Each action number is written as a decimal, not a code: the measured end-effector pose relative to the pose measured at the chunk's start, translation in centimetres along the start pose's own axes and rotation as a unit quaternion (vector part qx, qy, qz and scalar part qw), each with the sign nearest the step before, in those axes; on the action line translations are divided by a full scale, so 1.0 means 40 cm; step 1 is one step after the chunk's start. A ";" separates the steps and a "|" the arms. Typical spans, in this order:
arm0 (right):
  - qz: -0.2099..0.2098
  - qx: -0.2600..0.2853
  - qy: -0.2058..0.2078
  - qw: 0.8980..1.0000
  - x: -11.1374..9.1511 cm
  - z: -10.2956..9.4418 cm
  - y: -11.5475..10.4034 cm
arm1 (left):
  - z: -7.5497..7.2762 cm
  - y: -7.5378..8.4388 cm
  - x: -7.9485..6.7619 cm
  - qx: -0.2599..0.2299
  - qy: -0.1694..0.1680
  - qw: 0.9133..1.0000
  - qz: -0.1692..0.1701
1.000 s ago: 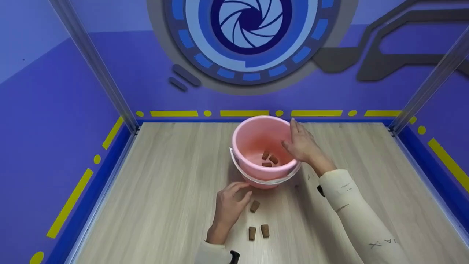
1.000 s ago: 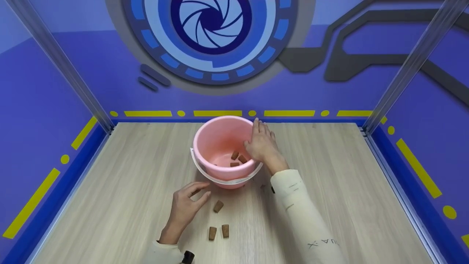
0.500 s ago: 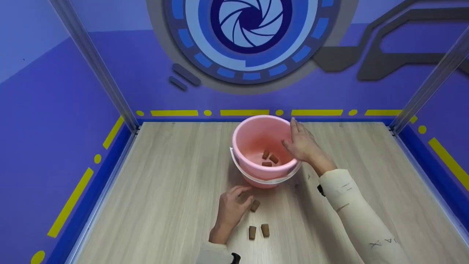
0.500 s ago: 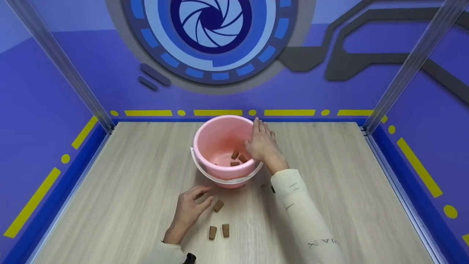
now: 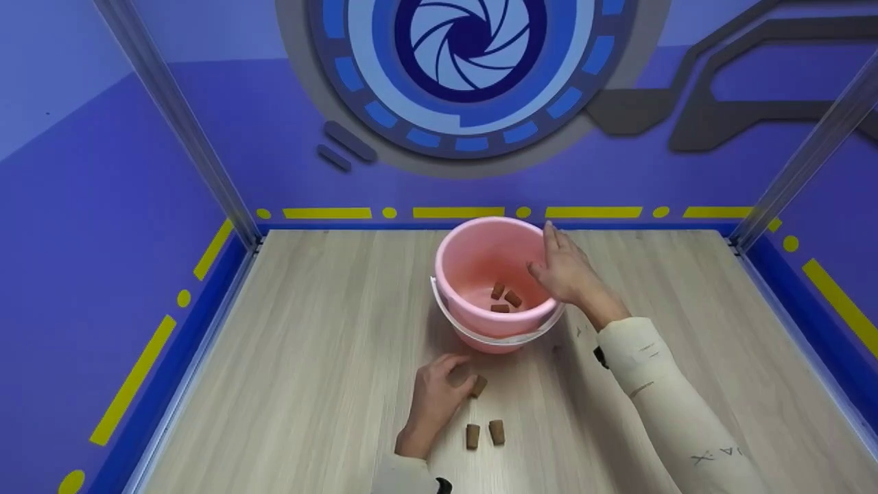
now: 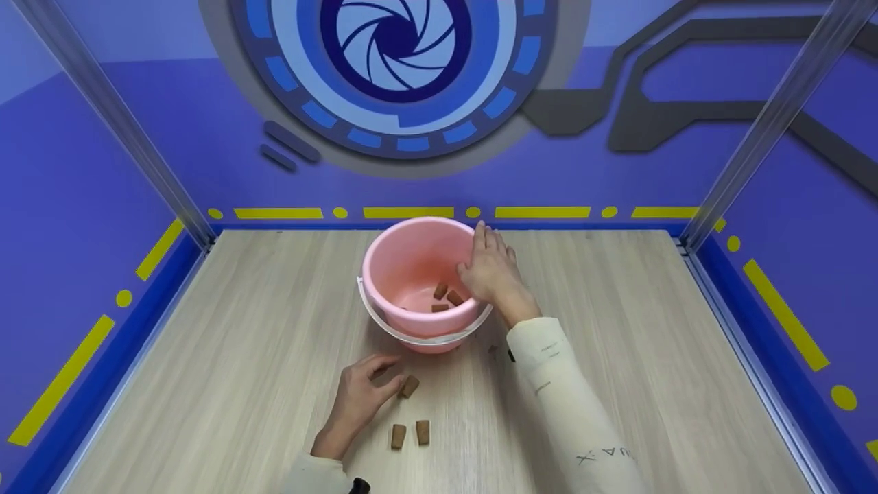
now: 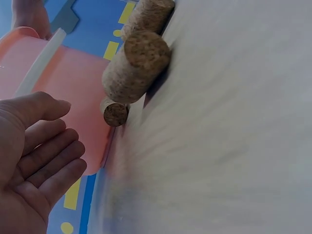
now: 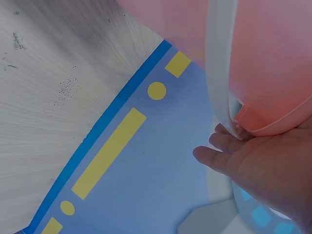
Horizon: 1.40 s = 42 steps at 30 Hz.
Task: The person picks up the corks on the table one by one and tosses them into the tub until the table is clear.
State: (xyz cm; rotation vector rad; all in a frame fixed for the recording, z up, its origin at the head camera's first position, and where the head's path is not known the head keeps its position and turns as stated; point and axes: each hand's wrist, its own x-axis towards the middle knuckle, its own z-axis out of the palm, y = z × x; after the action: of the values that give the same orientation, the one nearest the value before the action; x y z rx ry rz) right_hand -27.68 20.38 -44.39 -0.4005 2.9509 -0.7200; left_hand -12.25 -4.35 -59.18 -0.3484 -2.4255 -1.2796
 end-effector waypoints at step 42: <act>0.005 0.012 0.003 1.000 0.000 0.003 0.001 | 0.017 0.001 -0.009 0.023 -0.067 0.997 -0.008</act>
State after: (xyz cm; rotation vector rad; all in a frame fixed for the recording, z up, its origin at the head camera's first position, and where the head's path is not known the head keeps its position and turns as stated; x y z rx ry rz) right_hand -27.68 20.34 -44.50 -0.3808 2.9440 -0.7560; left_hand -12.04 -3.78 -59.68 -0.4145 -2.5702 -1.2404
